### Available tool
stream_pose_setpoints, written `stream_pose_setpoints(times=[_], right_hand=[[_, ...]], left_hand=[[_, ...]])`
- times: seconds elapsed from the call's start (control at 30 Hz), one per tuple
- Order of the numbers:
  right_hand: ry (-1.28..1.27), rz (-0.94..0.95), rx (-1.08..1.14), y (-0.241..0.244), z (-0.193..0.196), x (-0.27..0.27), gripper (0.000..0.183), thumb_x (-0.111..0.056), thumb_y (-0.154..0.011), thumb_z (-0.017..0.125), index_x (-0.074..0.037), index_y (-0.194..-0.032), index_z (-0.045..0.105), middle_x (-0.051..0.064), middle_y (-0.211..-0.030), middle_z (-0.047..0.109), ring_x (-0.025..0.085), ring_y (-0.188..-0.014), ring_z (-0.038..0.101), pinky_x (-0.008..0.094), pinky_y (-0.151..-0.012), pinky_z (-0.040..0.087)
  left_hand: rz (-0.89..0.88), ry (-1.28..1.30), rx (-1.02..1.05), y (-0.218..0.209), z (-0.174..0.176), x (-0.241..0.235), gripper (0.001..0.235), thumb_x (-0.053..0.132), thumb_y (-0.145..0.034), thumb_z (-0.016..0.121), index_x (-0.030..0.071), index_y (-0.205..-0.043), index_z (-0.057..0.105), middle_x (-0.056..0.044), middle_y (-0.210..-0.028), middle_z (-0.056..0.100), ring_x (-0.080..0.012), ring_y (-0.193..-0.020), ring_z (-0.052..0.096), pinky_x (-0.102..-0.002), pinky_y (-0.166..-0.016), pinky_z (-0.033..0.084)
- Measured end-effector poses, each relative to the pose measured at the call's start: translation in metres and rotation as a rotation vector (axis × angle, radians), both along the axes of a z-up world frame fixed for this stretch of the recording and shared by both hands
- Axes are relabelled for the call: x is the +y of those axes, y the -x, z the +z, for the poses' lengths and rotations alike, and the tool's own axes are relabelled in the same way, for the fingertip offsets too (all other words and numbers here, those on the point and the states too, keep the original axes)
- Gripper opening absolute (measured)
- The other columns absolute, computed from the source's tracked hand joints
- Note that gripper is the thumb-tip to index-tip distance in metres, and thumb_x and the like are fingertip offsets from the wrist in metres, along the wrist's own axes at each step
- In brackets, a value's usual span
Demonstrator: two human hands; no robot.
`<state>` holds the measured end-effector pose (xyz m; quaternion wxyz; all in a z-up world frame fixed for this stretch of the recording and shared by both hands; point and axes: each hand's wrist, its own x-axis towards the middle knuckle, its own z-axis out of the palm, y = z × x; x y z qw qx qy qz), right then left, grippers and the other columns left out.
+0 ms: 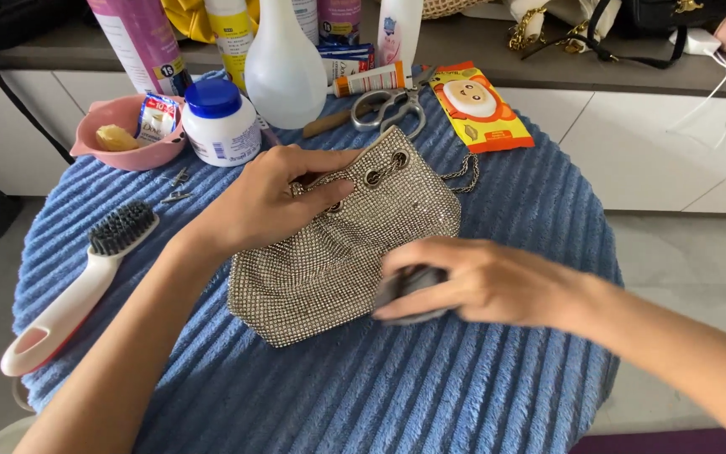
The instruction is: Cleaning the interior lining and exterior of a rhinestone-covered bag using a cloth.
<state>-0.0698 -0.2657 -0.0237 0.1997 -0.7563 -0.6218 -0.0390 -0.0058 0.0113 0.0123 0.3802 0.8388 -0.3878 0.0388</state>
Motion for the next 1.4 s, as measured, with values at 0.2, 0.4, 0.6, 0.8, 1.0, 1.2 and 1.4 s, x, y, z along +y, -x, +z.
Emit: stream_pose_setpoints(times=[0.2, 0.4, 0.6, 0.8, 1.0, 1.2, 1.4], right_hand=[[0.026, -0.043, -0.038, -0.023, 0.004, -0.043, 0.081, 0.032, -0.070, 0.044, -0.015, -0.132, 0.066, 0.009, -0.136, 0.058, 0.026, -0.116, 0.066, 0.023, -0.090, 0.069], [0.033, -0.191, -0.155, -0.018, -0.008, -0.040, 0.042, 0.005, -0.084, 0.062, -0.024, -0.109, 0.080, 0.000, -0.126, 0.065, 0.022, -0.118, 0.065, 0.036, -0.102, 0.055], [-0.071, -0.027, -0.204, 0.020, -0.003, 0.069, 0.025, -0.002, -0.097, 0.061, -0.015, -0.115, 0.074, 0.002, -0.125, 0.063, 0.022, -0.117, 0.065, 0.037, -0.103, 0.057], [-0.218, -0.093, -0.296, 0.044, 0.012, 0.133, 0.018, -0.005, -0.099, 0.073, 0.006, -0.113, 0.070, 0.012, -0.103, 0.064, 0.026, -0.090, 0.062, 0.036, -0.068, 0.061], [-0.155, -0.305, -0.319, 0.039, 0.021, 0.159, 0.011, 0.001, -0.096, 0.066, 0.007, -0.106, 0.064, 0.015, -0.108, 0.055, 0.031, -0.096, 0.062, 0.040, -0.076, 0.062], [-0.020, -0.572, -0.967, 0.004, 0.020, 0.166, 0.010, 0.003, -0.088, 0.066, -0.005, -0.093, 0.070, 0.007, -0.089, 0.060, 0.022, -0.084, 0.056, 0.031, -0.082, 0.057], [-0.030, -0.387, -0.405, 0.019, 0.022, 0.176, 0.023, 0.022, -0.081, 0.061, 0.005, -0.097, 0.065, 0.017, -0.100, 0.063, 0.030, -0.093, 0.059, 0.040, -0.081, 0.055]], left_hand=[[-0.090, 0.024, -0.020, 0.004, 0.006, -0.001, 0.042, 0.024, -0.100, 0.058, 0.011, -0.139, 0.063, -0.001, -0.126, 0.076, -0.0105, -0.105, 0.071, -0.030, -0.085, 0.054], [0.031, 0.143, 0.117, 0.014, 0.013, -0.005, 0.037, 0.016, -0.095, 0.066, 0.013, -0.131, 0.071, -0.014, -0.109, 0.080, -0.0315, -0.103, 0.075, -0.047, -0.095, 0.054], [0.042, 0.200, 0.116, 0.011, 0.007, -0.002, 0.037, 0.018, -0.094, 0.067, 0.015, -0.131, 0.071, -0.013, -0.111, 0.080, -0.0306, -0.106, 0.076, -0.046, -0.097, 0.054], [-0.082, 0.268, 0.218, -0.002, 0.004, 0.015, 0.048, 0.032, -0.091, 0.074, 0.015, -0.136, 0.071, 0.010, -0.056, 0.043, -0.0017, -0.054, 0.027, -0.024, -0.046, 0.018], [0.132, 0.380, 0.540, 0.009, 0.028, 0.019, 0.107, 0.072, -0.073, 0.006, 0.018, -0.141, 0.069, -0.007, -0.080, 0.071, -0.0159, -0.086, 0.066, -0.028, -0.076, 0.037], [0.018, 0.696, 0.867, 0.019, 0.039, 0.027, 0.124, 0.080, -0.057, 0.013, 0.010, -0.144, 0.067, -0.022, -0.074, 0.066, -0.0263, -0.068, 0.056, -0.035, -0.077, 0.046], [-0.053, 0.723, 0.816, 0.011, 0.030, 0.031, 0.124, 0.080, -0.059, 0.014, 0.006, -0.146, 0.063, -0.024, -0.073, 0.067, -0.0280, -0.073, 0.061, -0.036, -0.075, 0.043]])
